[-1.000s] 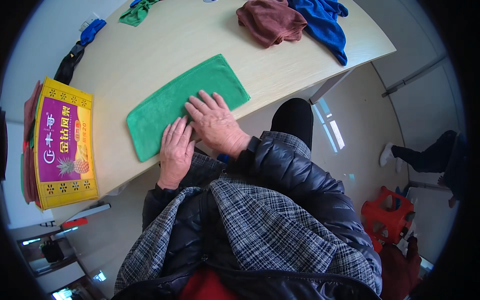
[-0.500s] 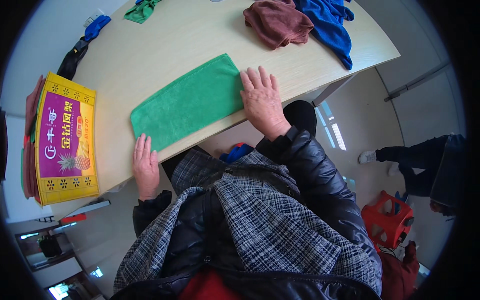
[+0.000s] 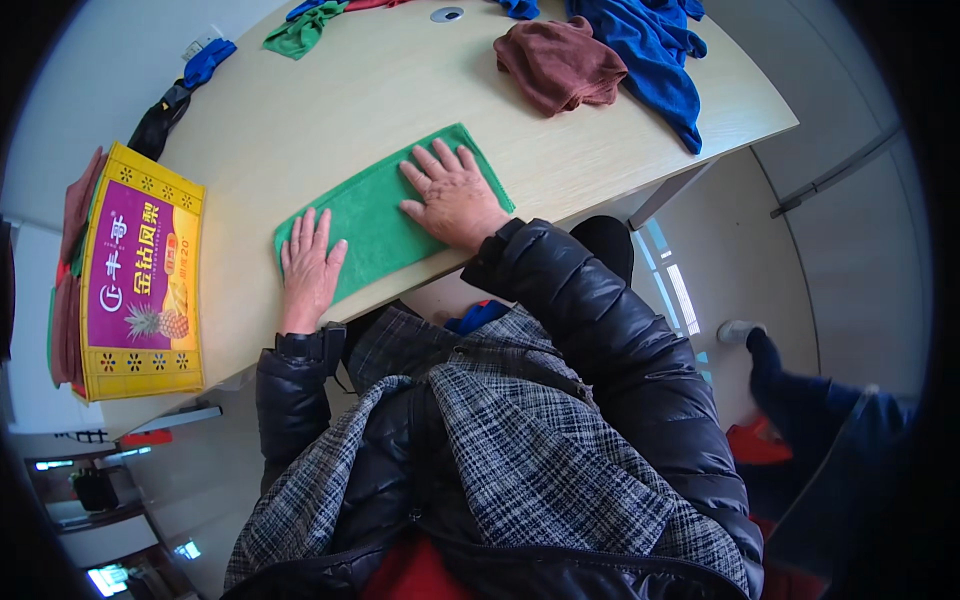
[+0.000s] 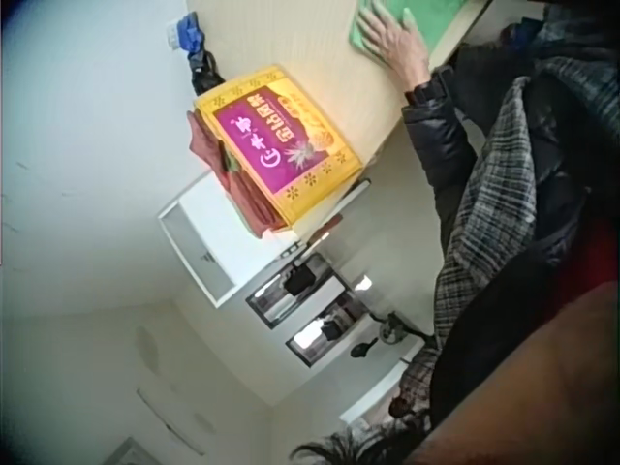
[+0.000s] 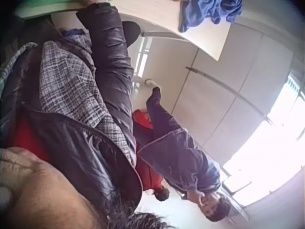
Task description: Folding green cleaning cloths into squares on a work table.
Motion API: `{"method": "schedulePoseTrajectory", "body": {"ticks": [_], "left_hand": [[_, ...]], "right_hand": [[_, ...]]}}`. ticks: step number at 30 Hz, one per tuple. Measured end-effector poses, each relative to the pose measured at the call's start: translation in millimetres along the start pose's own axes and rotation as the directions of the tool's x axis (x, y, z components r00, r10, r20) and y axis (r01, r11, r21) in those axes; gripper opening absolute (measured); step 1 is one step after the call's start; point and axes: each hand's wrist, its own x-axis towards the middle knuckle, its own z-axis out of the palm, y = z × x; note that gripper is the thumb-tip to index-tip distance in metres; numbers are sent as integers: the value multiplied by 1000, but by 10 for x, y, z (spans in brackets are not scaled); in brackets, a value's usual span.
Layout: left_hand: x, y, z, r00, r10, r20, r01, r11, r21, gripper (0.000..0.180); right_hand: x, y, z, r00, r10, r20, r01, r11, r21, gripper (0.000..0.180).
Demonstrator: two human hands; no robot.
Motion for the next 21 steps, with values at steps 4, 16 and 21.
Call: {"method": "schedulePoseTrajectory", "body": {"ticks": [4, 16, 21], "left_hand": [[-64, -175, 33, 992, -122, 42, 124, 991, -58, 65], [-411, 172, -92, 994, -106, 22, 106, 994, -23, 64], [-528, 10, -183, 982, -178, 70, 183, 981, -68, 64]], "right_hand": [[-50, 111, -28, 996, 76, -45, -78, 997, -31, 63], [-388, -23, -98, 995, 87, -50, -87, 996, -8, 62], [-425, 132, -197, 990, 137, -36, -139, 989, -59, 62]]}}
